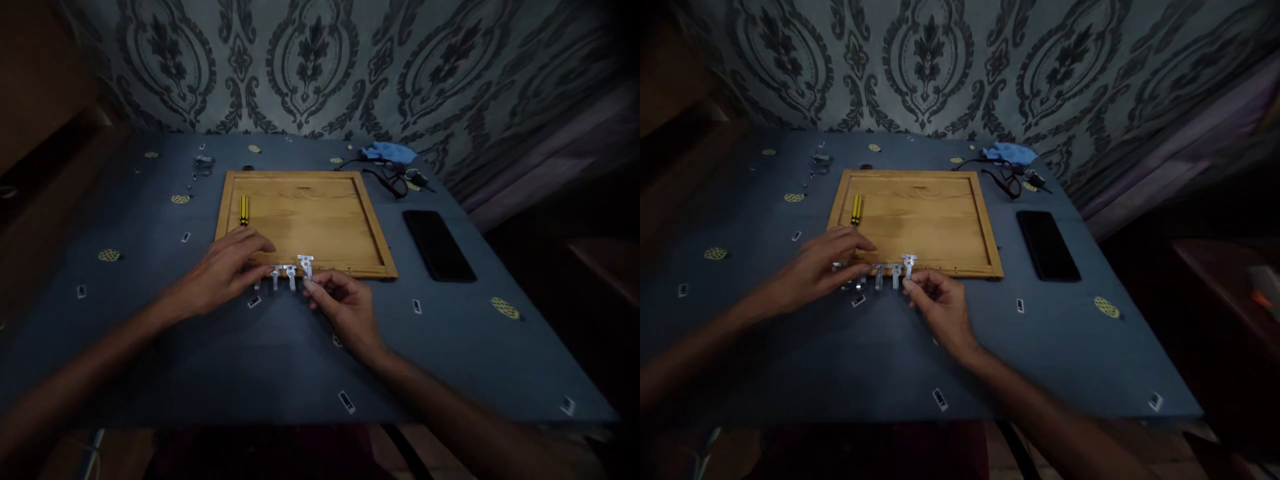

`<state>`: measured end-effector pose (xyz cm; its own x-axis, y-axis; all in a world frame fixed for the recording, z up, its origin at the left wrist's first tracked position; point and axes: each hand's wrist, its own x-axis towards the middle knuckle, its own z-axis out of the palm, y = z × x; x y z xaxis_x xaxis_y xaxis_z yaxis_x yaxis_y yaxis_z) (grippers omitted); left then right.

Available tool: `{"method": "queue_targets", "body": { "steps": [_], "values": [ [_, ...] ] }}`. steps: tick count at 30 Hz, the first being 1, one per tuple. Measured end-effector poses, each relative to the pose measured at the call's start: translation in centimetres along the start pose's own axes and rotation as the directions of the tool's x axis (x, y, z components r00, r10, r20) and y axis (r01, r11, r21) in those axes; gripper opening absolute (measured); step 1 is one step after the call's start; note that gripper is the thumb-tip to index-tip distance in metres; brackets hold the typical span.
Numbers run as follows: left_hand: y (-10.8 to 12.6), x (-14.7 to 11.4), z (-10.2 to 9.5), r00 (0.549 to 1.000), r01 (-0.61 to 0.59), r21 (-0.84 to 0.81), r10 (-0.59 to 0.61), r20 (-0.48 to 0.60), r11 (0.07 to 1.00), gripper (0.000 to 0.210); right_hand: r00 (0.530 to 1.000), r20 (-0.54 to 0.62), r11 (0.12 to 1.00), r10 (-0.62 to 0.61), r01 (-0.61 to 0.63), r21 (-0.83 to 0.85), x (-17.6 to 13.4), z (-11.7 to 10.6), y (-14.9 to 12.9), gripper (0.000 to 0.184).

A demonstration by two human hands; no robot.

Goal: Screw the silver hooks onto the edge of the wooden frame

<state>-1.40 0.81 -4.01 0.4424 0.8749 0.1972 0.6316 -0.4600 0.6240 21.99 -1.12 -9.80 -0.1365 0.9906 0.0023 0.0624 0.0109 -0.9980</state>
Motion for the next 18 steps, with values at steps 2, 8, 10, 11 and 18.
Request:
{"method": "queue_targets", "body": {
  "steps": [2,8,10,11,18],
  "values": [
    [0.3,0.1,0.8,0.996,-0.089,0.147,0.083,0.043,0.985,0.024,0.998,0.005,0.997,0.058,-0.058,0.048,-0.2,-0.2,0.2,0.025],
    [1.2,0.5,2.8,0.985,-0.162,0.325,0.133,0.11,0.932,0.033,0.989,0.042,0.985,0.14,-0.143,0.094,-0.1,-0.4,0.2,0.028],
    [1.7,0.8,3.2,0.983,-0.164,0.349,0.124,0.133,0.923,0.037,0.981,0.068,0.975,0.18,-0.187,0.122,0.1,-0.6,0.2,0.029],
    [1.9,0.9,3.4,0.983,-0.161,0.358,0.117,0.142,0.92,0.039,0.978,0.085,0.971,0.191,-0.202,0.132,0.1,-0.7,0.3,0.029],
    [2.7,1.8,4.6,0.987,-0.114,0.437,0.05,0.154,0.892,0.041,0.965,0.184,0.961,0.188,-0.22,0.167,0.2,-1.3,1.1,0.025]
  ]
}}
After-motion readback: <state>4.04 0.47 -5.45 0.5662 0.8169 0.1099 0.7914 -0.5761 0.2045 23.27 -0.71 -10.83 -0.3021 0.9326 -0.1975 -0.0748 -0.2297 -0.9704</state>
